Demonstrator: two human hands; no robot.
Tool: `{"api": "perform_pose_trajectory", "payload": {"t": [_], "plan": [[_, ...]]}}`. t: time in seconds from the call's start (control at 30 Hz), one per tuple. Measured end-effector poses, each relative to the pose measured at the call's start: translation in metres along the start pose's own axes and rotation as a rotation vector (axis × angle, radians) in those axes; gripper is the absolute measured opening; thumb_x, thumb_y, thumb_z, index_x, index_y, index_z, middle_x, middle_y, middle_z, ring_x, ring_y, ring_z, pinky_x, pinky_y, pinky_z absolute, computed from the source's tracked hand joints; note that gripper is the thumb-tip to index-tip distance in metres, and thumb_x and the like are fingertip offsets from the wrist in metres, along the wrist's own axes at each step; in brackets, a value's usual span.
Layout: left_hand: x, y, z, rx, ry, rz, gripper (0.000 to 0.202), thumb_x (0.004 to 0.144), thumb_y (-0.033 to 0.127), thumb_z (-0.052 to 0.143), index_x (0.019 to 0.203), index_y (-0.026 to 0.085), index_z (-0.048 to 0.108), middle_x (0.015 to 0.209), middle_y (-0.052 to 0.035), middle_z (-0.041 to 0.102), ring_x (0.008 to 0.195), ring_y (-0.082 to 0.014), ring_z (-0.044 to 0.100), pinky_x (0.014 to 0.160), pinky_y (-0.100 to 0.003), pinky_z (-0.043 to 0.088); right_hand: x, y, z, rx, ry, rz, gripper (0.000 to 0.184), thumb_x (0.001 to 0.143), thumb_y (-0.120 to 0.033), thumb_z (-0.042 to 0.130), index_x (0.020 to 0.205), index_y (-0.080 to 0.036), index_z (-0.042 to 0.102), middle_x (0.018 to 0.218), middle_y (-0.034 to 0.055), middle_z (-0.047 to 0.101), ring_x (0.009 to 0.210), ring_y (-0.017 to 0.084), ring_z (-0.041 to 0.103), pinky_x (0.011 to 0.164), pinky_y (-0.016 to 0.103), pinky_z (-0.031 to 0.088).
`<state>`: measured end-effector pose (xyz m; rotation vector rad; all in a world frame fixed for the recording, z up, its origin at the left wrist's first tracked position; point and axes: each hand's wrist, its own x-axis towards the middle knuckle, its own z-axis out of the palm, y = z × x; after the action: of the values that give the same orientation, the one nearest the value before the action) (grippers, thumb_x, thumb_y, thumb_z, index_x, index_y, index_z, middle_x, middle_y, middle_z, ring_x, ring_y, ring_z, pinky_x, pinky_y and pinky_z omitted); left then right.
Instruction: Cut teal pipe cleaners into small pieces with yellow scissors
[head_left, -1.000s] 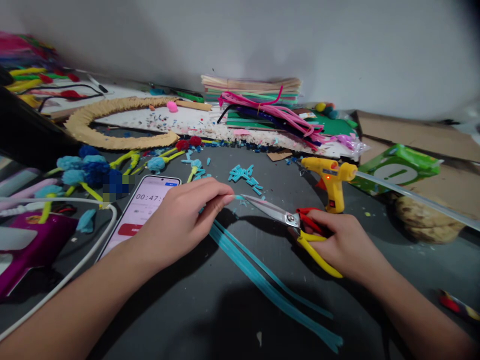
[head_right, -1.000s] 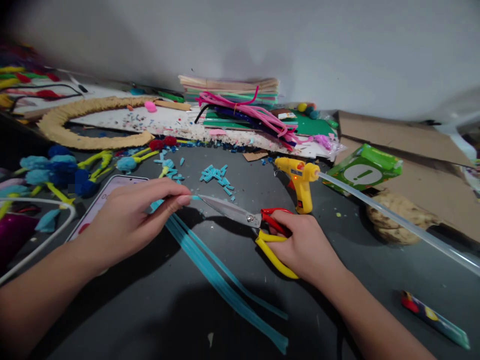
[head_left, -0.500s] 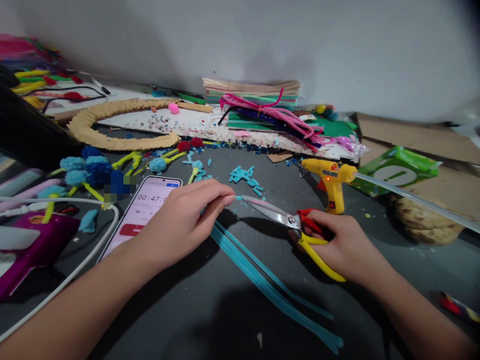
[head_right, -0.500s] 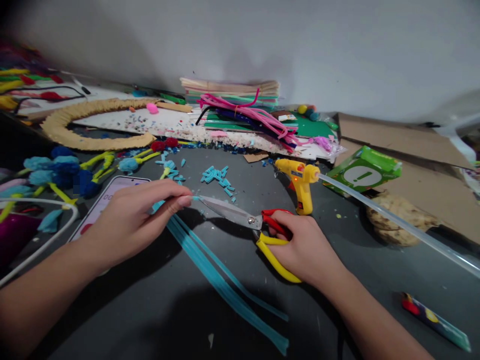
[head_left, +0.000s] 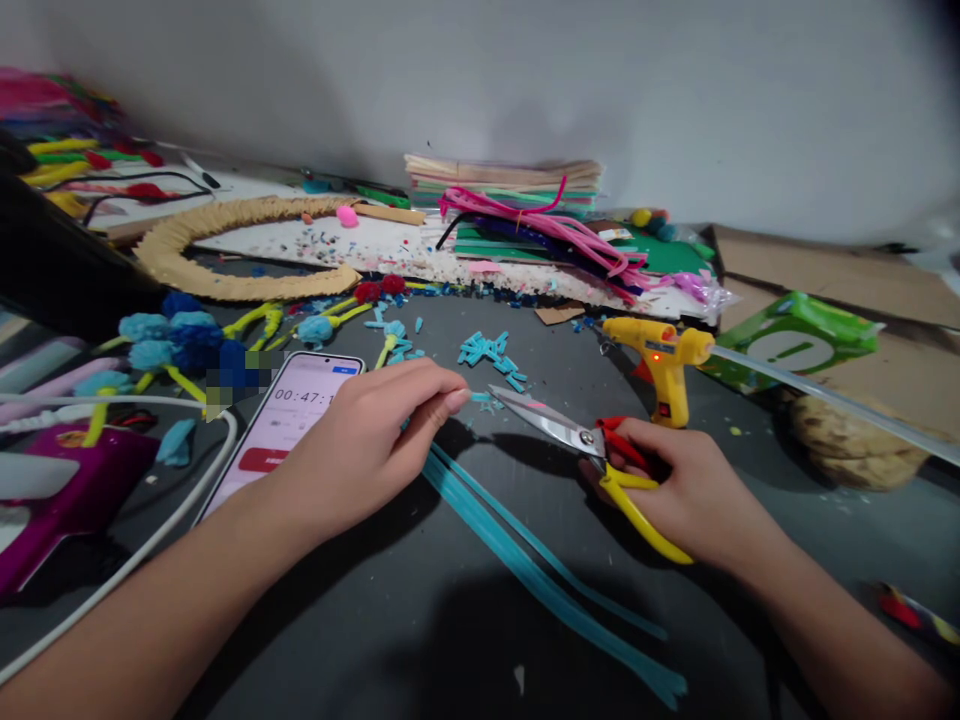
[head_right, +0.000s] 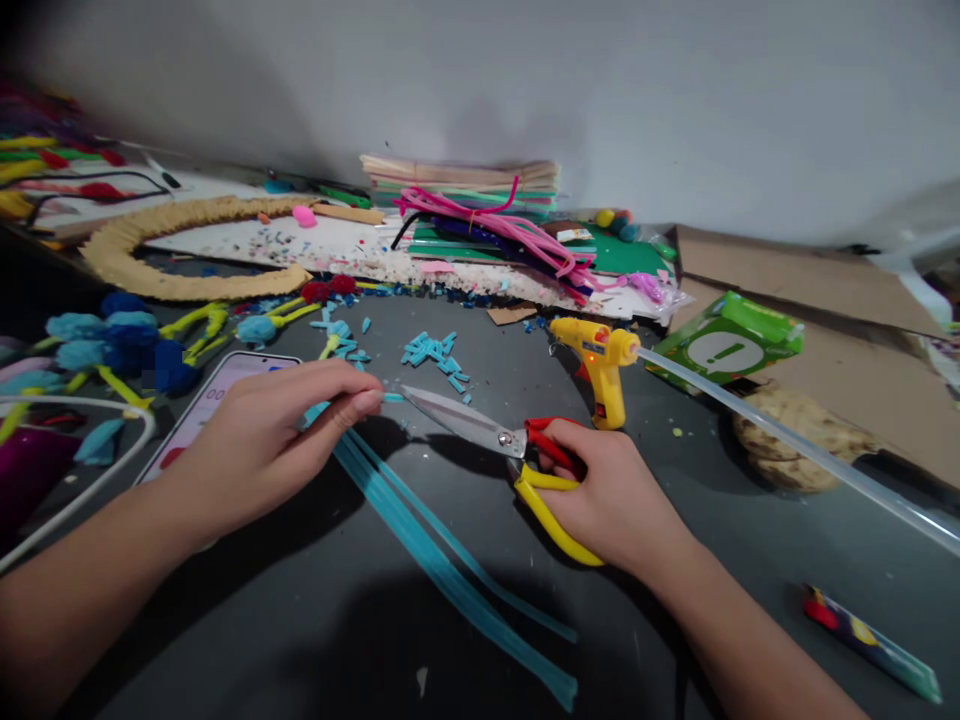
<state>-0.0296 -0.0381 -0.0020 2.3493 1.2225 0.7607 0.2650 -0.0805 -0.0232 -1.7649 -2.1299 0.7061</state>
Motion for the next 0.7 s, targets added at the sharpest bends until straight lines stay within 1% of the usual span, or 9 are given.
{"api": "perform_pose_trajectory", "payload": {"t": [0.23,0.37,0.53,0.63,0.7], "plan": [[0.0004,0.0002,0.0002,0.007,-0.007,0.007,0.023,0.097,0.030,0.045,0.093,0.019,0.064,0.087,-0.0050,0.069,0.076,-0.0150,0.061,0.071,-0.025,0.045,-0.0008,0.0035,0.0020,-0.017,-0.004,-0.029,0.005,0.074,-0.022,0.061,0.073,-0.019,0.058,0.063,-0.0026,0.051,0.060,0.012,0.043,0.054,0.023,0.033],[0.0009,0.0001,0.0006,0.003,-0.011,0.008,0.022,0.097,0.029,0.045,0.093,0.019,0.064,0.087,-0.0047,0.068,0.076,-0.0148,0.060,0.070,-0.025,0.045,0.0001,0.0028,0.0012,-0.036,0.005,-0.041,0.008,0.076,-0.024,0.060,0.072,-0.018,0.059,0.062,-0.0019,0.053,0.059,0.013,0.043,0.054,0.024,0.033],[0.0011,0.0003,0.0000,-0.006,-0.015,0.003,0.023,0.097,0.029,0.044,0.092,0.019,0.063,0.087,-0.0050,0.067,0.076,-0.0149,0.060,0.070,-0.025,0.045,0.0005,0.0021,0.0008,-0.020,0.051,-0.043,0.011,0.077,-0.027,0.061,0.071,-0.019,0.058,0.061,-0.0011,0.053,0.058,0.013,0.044,0.052,0.024,0.032],[0.0012,0.0008,-0.0012,-0.010,-0.009,-0.001,0.022,0.097,0.029,0.044,0.093,0.019,0.063,0.086,-0.0047,0.067,0.076,-0.0149,0.060,0.069,-0.025,0.045,0.0003,0.0033,0.0016,-0.019,0.028,-0.041,0.009,0.076,-0.026,0.062,0.072,-0.020,0.057,0.062,-0.0019,0.052,0.058,0.013,0.043,0.051,0.024,0.033],[0.0013,0.0013,-0.0017,-0.014,-0.008,-0.007,0.022,0.098,0.028,0.044,0.093,0.019,0.062,0.085,-0.0043,0.066,0.076,-0.0147,0.059,0.069,-0.025,0.045,0.0002,0.0045,0.0024,-0.029,0.003,-0.034,0.008,0.075,-0.022,0.062,0.072,-0.020,0.054,0.061,-0.0032,0.049,0.058,0.013,0.041,0.052,0.023,0.033]]}}
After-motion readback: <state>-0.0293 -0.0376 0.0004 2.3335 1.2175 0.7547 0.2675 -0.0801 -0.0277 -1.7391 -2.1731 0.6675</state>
